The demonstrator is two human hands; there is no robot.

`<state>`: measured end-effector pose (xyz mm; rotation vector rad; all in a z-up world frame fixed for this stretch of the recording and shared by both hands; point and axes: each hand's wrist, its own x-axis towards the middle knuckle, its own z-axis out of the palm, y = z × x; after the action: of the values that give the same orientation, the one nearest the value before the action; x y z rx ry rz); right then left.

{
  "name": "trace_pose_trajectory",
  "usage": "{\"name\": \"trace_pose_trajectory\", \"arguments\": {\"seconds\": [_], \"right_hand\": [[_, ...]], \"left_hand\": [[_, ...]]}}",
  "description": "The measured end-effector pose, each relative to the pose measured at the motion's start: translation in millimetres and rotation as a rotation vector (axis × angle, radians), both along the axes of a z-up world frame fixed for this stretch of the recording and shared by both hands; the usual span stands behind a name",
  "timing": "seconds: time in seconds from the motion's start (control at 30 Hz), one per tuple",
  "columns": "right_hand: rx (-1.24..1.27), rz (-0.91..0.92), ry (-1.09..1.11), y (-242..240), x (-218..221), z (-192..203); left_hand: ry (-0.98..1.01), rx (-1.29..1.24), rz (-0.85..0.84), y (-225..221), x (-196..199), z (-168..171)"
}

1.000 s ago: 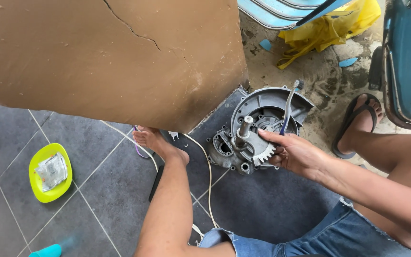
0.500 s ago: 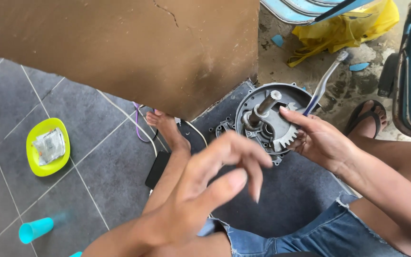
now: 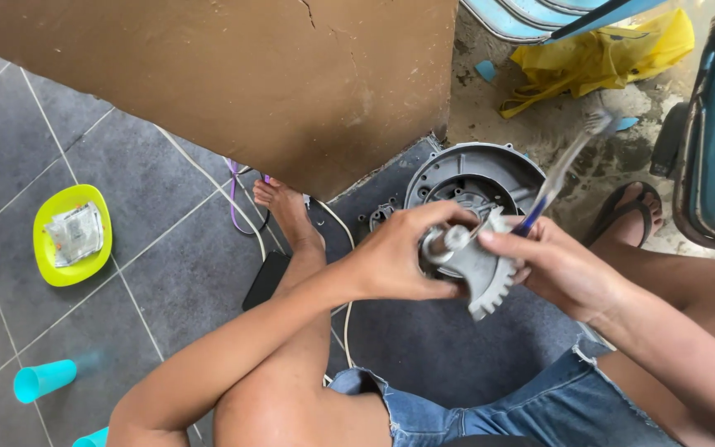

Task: Cleaning a metal gear with a toothbrush and assembling it into a motorcycle engine casing

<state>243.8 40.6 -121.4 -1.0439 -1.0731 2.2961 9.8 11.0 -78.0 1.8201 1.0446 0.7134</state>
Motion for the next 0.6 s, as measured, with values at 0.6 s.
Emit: {"name": "trace_pose_trajectory", "arguments": {"seconds": [0.6], "right_hand": [[0.348,0.384,-0.162,25,-7,56]], "left_hand": [[0.106,-0.137,-0.031,6,-12,-5]]}}
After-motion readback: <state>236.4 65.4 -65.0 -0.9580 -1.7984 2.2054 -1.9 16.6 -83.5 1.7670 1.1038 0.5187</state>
